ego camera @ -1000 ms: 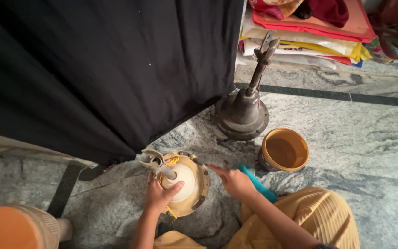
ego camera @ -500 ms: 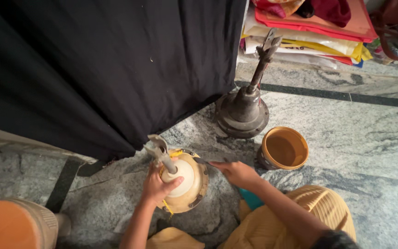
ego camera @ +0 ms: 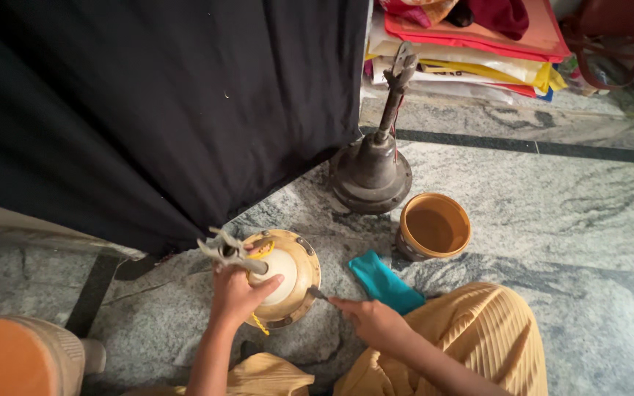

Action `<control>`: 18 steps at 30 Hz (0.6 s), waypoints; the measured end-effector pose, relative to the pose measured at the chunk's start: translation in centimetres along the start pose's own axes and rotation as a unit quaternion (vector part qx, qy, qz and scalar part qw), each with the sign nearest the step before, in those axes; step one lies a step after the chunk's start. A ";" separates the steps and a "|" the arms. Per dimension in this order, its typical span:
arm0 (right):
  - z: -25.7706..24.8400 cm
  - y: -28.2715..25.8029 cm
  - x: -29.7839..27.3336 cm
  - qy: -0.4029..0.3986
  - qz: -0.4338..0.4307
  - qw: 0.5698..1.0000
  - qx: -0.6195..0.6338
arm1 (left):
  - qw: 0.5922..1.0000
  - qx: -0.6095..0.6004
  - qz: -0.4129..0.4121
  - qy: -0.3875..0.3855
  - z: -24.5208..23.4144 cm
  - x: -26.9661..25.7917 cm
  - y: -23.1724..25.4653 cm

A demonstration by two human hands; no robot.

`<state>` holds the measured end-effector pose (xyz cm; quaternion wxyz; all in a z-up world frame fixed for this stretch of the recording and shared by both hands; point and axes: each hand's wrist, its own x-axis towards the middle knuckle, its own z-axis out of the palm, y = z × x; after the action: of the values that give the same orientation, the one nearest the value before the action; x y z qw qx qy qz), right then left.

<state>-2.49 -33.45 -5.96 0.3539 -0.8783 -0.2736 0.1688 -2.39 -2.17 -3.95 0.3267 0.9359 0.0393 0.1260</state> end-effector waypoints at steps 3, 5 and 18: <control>0.1 -0.9 0.0 -0.009 -0.015 0.999 0.030 | 0.995 0.056 0.003 0.079 -0.2 -0.1 1.5; -0.4 -1.0 0.4 -0.010 -0.023 0.999 0.040 | 0.992 0.048 -0.002 0.120 0.1 -0.1 2.8; -1.1 -1.9 9.0 0.141 0.015 0.990 -0.021 | 0.937 0.118 -0.164 0.285 3.9 1.4 6.7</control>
<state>4.49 -27.48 -4.78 0.3683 -0.9045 -0.2108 0.0427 -0.03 -9.56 -2.43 0.2051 0.8731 0.2981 0.3269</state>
